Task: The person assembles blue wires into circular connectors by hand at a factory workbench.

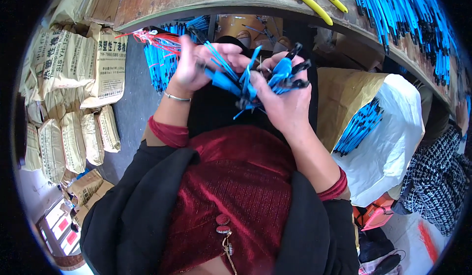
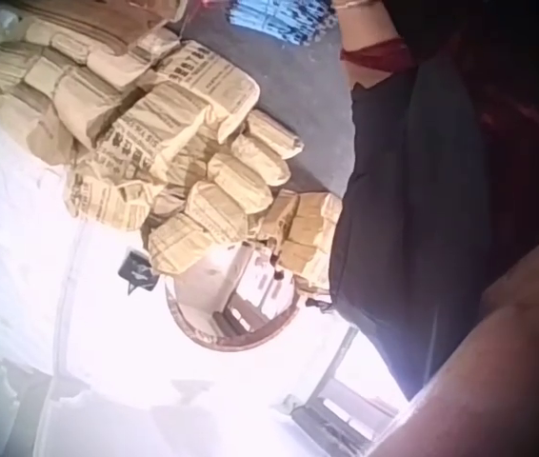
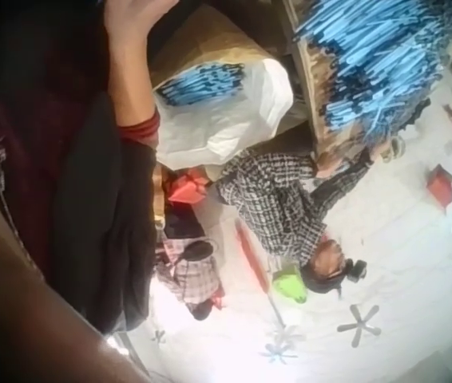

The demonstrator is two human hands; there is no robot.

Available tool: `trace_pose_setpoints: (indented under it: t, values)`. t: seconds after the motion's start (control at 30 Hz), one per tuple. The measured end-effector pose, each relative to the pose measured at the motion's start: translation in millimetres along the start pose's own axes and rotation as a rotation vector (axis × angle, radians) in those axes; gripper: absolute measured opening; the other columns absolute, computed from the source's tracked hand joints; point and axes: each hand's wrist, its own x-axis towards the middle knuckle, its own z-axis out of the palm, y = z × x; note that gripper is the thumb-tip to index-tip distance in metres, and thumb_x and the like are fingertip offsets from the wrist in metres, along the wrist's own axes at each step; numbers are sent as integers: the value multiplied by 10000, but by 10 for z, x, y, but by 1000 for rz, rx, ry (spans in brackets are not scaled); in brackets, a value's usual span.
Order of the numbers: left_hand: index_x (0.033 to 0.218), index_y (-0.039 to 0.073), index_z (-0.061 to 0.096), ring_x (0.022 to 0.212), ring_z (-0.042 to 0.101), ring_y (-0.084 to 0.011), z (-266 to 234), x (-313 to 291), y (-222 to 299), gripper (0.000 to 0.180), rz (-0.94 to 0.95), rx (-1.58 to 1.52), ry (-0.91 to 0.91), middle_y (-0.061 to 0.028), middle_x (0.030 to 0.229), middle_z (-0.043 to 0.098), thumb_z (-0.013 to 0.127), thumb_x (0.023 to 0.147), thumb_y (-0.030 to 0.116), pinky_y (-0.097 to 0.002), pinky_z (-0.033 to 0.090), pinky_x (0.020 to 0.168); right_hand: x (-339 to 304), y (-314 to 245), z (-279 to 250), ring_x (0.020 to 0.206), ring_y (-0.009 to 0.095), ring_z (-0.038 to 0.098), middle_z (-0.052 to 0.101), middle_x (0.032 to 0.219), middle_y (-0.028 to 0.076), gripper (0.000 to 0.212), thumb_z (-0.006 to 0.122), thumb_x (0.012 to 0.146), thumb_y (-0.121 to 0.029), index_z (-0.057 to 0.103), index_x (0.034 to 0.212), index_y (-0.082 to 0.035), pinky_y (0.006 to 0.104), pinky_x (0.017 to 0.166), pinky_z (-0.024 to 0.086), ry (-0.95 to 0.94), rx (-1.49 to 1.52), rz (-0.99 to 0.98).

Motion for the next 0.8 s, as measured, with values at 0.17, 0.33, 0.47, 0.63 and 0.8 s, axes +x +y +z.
trace_pose_setpoints:
  t: [0.17,0.33,0.47,0.63,0.8]
  values:
    - [1057,-4,580,922,558,-148,359,-111,-134,298,372,830,68,-59,938,612,631,764,14,-302,440,851,75,81,100,761,157,578,587,886,71,532,774,672,-189,455,1059,-12,297,699,472,89,-61,-50]
    - [1020,-5,590,912,557,-156,249,-137,-191,259,443,811,-40,-68,956,604,616,763,4,-306,441,834,73,57,-95,916,215,565,572,1021,114,748,811,612,-285,415,1181,-4,337,834,445,-124,42,-3]
    - [961,-11,604,864,565,-169,250,-210,-187,211,463,756,-83,-79,910,610,632,756,31,-302,453,786,98,62,-447,1152,258,459,509,1199,160,951,831,563,-290,320,1310,1,358,991,343,-596,8,-245]
    - [865,-24,622,792,569,-197,165,-181,-225,147,514,709,-118,-99,836,610,647,749,64,-306,460,735,77,398,-554,1284,271,338,426,1317,185,1131,849,525,-315,190,1394,-14,374,1062,247,-440,67,-241]
    - [892,-4,598,868,560,-237,167,-165,-79,278,403,925,-205,-150,919,584,665,750,226,-356,450,785,-55,538,-240,1201,256,437,445,1285,170,1081,851,553,-324,218,1378,-26,378,1004,326,-512,5,-141]
